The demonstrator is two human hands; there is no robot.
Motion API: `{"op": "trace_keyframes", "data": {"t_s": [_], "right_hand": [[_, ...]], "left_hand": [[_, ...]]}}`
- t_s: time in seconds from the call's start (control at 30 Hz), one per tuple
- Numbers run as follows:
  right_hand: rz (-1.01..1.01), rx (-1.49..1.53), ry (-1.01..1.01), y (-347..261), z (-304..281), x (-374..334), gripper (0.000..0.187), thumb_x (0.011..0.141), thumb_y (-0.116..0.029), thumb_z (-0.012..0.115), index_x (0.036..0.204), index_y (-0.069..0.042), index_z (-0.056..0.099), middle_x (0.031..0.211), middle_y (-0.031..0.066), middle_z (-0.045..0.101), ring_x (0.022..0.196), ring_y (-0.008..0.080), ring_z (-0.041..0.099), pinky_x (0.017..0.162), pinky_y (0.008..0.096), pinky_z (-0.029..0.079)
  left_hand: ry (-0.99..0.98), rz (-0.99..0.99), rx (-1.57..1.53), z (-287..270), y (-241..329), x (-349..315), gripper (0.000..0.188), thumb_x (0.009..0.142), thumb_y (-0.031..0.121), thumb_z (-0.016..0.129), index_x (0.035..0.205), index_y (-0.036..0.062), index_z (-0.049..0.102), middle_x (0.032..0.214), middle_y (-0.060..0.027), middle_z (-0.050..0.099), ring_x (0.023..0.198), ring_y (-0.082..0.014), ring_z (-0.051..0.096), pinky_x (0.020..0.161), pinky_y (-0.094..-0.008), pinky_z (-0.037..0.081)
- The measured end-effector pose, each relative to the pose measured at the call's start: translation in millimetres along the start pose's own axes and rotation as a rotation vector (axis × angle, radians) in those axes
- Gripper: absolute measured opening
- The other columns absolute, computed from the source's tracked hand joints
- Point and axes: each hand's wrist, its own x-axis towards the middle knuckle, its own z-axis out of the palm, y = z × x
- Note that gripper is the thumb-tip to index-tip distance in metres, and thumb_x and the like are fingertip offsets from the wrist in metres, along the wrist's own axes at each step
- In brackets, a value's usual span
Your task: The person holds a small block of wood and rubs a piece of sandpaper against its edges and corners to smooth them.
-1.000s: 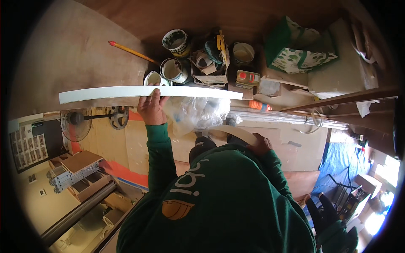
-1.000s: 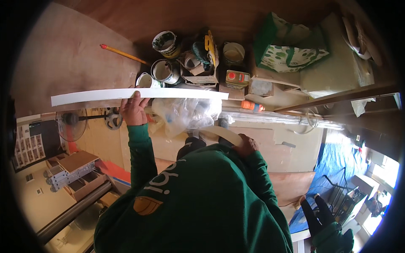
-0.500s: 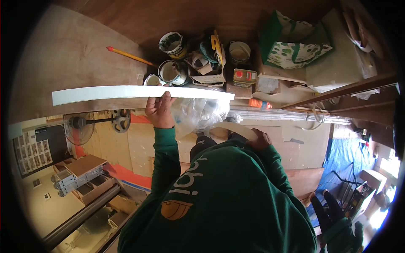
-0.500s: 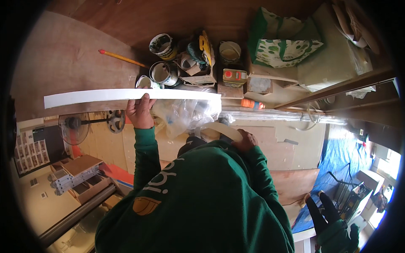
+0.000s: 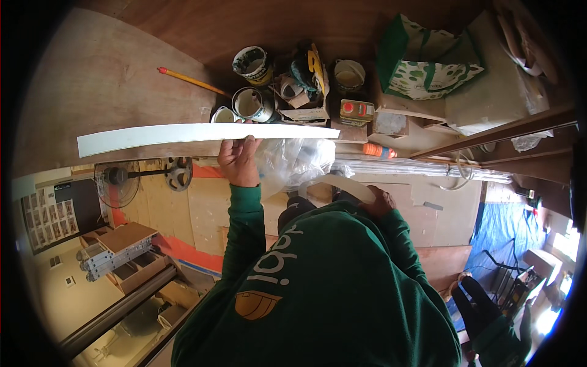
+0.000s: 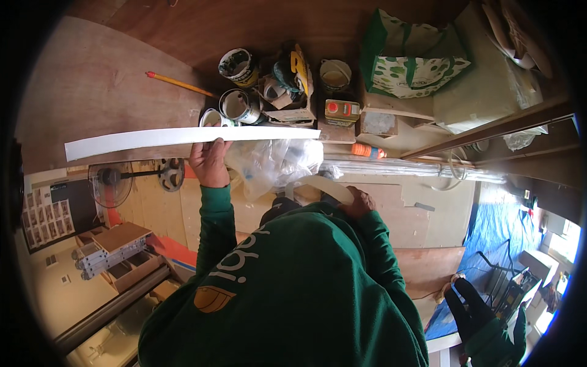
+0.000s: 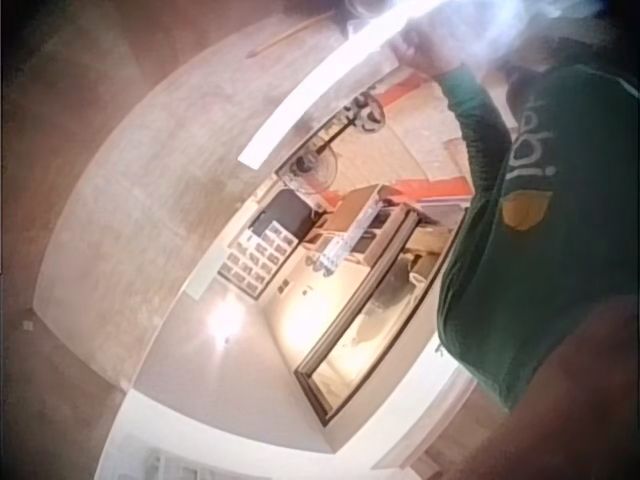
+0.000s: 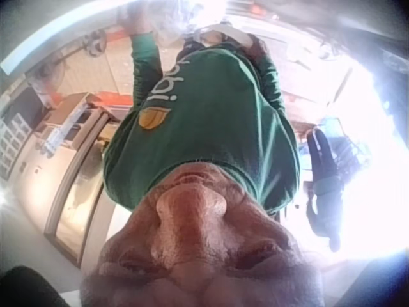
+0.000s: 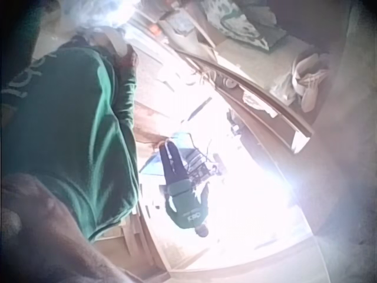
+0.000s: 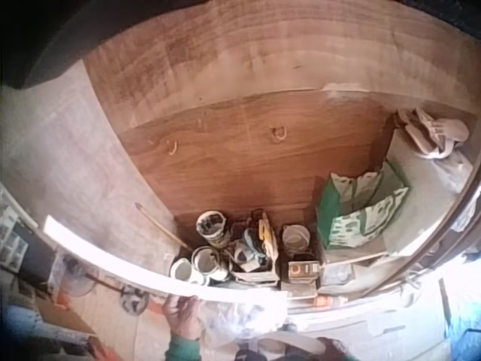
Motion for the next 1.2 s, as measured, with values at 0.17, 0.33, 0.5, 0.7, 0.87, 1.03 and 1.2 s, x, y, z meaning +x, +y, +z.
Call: {"op": "trace_keyframes", "data": {"t_s": [0.17,0.33,0.5,0.7,0.87,1.03,1.2], "right_hand": [[-0.046,-0.019,0.030,4.3,-0.4,-0.4,0.057,0.064,-0.034,0.077,0.113,-0.011,0.060,0.105,0.0152,0.066,0.099,0.0343,0.062,0.087,0.0438,0.049],[-0.045,-0.038,0.037,8.9,1.1,0.6,0.057,0.065,-0.035,0.076,0.114,-0.011,0.060,0.105,0.0152,0.066,0.099,0.0339,0.062,0.087,0.0435,0.049],[-0.049,-0.044,0.081,11.7,-4.3,-3.4,0.058,0.064,-0.035,0.076,0.114,-0.011,0.060,0.103,0.0147,0.066,0.097,0.0333,0.063,0.085,0.0434,0.050],[-0.007,-0.066,0.000,12.5,-52.1,-25.7,0.055,0.064,-0.038,0.078,0.109,-0.009,0.062,0.101,0.0149,0.067,0.093,0.0340,0.064,0.084,0.0431,0.051],[-0.158,-0.125,0.205,-13.1,-141.5,-64.7,0.051,0.070,-0.040,0.077,0.105,-0.006,0.064,0.092,0.0157,0.067,0.085,0.0329,0.065,0.076,0.0410,0.052],[-0.093,0.140,0.307,-45.1,-203.4,-87.0,0.039,0.072,-0.025,0.079,0.102,-0.002,0.066,0.089,0.0156,0.067,0.081,0.0275,0.066,0.073,0.0367,0.053],[-0.358,0.012,0.361,-84.2,-212.6,-80.3,0.048,0.067,-0.023,0.082,0.107,-0.002,0.065,0.092,0.0159,0.068,0.084,0.0269,0.067,0.076,0.0366,0.053]], "left_hand": [[0.026,-0.009,-0.006,6.8,6.9,-0.3,0.040,0.085,-0.007,0.057,0.125,-0.0038,0.052,0.118,-0.0190,0.060,0.110,-0.0250,0.058,0.090,-0.0436,0.054],[0.071,-0.028,-0.049,-2.6,6.6,2.6,0.039,0.085,-0.008,0.058,0.123,-0.0017,0.053,0.119,-0.0174,0.060,0.110,-0.0266,0.059,0.092,-0.0478,0.052],[0.071,-0.027,-0.064,-9.5,9.0,5.9,0.038,0.086,-0.007,0.057,0.123,-0.0018,0.053,0.120,-0.0176,0.060,0.109,-0.0267,0.059,0.092,-0.0487,0.052],[0.089,-0.025,-0.094,-16.2,11.6,7.5,0.036,0.085,-0.008,0.056,0.121,-0.0037,0.053,0.119,-0.0182,0.060,0.108,-0.0273,0.060,0.091,-0.0505,0.052],[0.206,-0.052,-0.042,-34.7,22.0,6.5,0.032,0.084,-0.004,0.061,0.116,-0.0029,0.056,0.115,-0.0175,0.061,0.105,-0.0265,0.060,0.090,-0.0490,0.053],[0.321,0.020,0.103,-74.9,1.5,13.9,0.024,0.087,0.004,0.064,0.109,-0.0030,0.060,0.108,-0.0161,0.064,0.098,-0.0246,0.063,0.083,-0.0442,0.056],[0.294,0.078,0.251,-63.9,15.3,-11.1,0.024,0.091,0.015,0.063,0.107,-0.0032,0.059,0.100,-0.0103,0.064,0.089,-0.0179,0.062,0.077,-0.0327,0.055]]}}
